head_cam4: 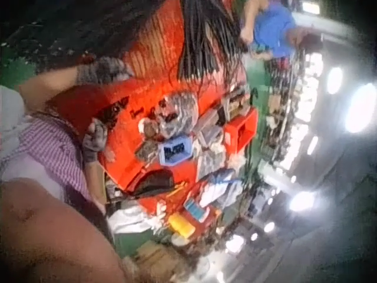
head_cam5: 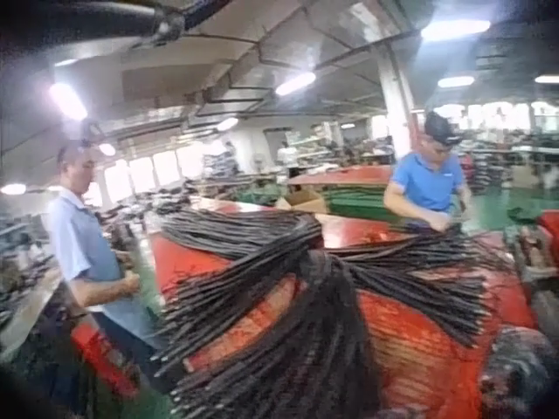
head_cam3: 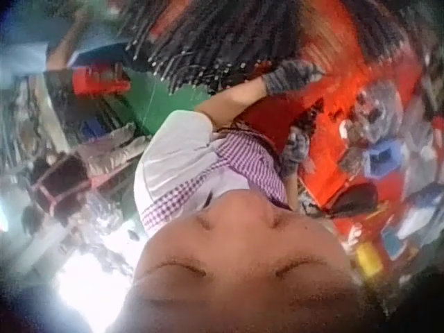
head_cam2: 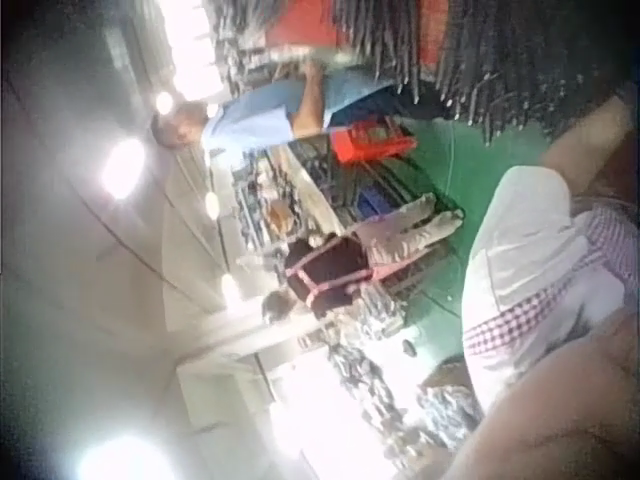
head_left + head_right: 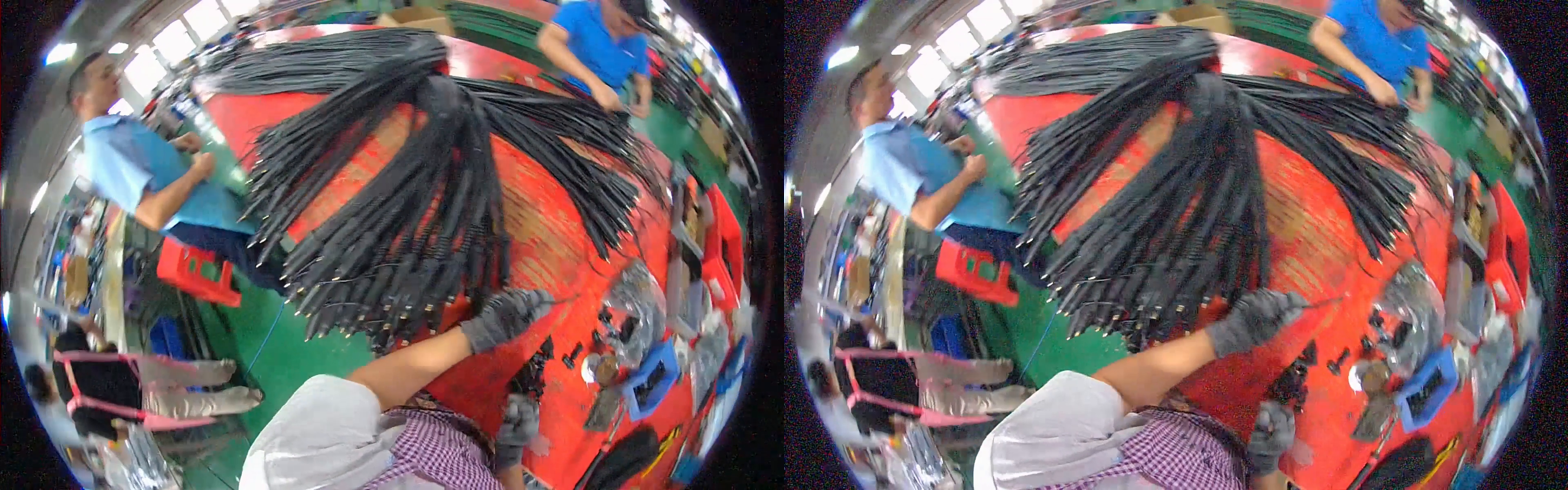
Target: The person solders wires into electrical connectors at a workbench using a soldering iron and solder wire, cleaning the iron on a sponge.
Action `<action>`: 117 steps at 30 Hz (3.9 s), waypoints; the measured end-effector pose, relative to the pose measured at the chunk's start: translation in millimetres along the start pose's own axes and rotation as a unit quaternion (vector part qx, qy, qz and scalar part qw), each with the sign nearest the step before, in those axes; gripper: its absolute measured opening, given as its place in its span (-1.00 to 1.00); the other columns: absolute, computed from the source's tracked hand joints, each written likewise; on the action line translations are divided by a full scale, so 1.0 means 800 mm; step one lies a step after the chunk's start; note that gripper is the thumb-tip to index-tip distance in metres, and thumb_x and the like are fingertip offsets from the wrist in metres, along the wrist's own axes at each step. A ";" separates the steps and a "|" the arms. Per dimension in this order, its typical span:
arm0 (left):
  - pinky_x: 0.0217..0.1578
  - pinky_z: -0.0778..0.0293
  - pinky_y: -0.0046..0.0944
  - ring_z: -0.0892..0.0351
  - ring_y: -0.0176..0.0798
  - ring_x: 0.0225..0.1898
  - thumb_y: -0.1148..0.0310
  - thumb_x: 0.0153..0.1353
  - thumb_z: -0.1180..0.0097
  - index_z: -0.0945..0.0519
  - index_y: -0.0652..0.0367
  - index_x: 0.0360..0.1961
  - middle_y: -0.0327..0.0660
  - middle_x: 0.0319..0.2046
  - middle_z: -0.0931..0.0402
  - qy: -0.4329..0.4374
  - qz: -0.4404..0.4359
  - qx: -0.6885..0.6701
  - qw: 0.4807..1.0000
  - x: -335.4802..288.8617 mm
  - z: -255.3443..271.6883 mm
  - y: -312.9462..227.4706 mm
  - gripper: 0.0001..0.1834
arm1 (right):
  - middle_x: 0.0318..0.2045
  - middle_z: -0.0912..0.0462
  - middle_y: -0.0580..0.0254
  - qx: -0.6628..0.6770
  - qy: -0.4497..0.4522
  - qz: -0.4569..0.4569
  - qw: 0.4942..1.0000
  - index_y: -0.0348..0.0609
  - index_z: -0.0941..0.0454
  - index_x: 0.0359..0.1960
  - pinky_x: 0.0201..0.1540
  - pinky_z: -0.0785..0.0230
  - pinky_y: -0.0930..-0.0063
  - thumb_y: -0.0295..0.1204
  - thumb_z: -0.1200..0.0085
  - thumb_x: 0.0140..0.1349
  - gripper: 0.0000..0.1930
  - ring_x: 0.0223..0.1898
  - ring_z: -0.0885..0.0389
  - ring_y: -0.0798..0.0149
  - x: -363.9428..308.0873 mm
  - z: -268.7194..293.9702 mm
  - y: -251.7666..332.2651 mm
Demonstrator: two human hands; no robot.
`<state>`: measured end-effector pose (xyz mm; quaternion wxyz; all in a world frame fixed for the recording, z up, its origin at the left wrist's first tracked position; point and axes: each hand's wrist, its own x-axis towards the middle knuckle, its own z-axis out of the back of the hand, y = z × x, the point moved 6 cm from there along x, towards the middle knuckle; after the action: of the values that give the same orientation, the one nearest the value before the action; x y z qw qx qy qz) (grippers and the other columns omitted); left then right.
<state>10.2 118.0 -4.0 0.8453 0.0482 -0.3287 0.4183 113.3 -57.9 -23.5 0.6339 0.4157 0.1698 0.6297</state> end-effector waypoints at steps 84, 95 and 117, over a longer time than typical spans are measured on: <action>-0.44 -0.30 -0.23 -0.40 -0.20 -0.49 0.45 -0.12 -0.12 -0.55 0.06 -0.34 -0.24 -0.54 -0.41 0.102 -0.035 -0.235 0.966 -0.014 0.035 -0.008 -0.78 | -0.17 -0.42 0.01 -0.318 0.029 -0.218 0.922 -0.07 -0.39 -0.14 -0.16 -0.31 0.19 -0.19 0.04 0.06 -0.65 -0.15 -0.40 0.00 0.091 0.007 -0.148; -0.45 -0.30 -0.24 -0.39 -0.22 -0.49 0.42 -0.12 -0.09 -0.56 0.03 -0.33 -0.27 -0.52 -0.42 0.122 -0.036 -0.225 0.966 -0.014 0.034 -0.007 -0.77 | -0.39 -0.52 0.10 -0.057 -0.019 -0.114 0.992 -0.23 -0.45 -0.31 -0.27 -0.36 0.39 -0.58 -0.08 -0.08 -0.77 -0.33 -0.49 0.11 0.110 0.030 -0.060; -0.44 -0.30 -0.23 -0.38 -0.22 -0.49 0.41 -0.14 -0.02 -0.56 0.06 -0.32 -0.26 -0.53 -0.39 0.120 -0.053 -0.215 0.968 -0.016 0.034 -0.007 -0.73 | -0.37 -0.52 0.14 -0.063 -0.048 -0.004 0.997 -0.18 -0.49 -0.33 -0.24 -0.36 0.39 -0.56 -0.12 -0.14 -0.75 -0.29 -0.49 0.15 0.122 0.023 -0.012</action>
<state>-5.5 96.2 10.9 0.8901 -0.1678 -0.3041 0.2953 147.2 29.1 10.4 0.6689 0.4043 0.1012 0.6155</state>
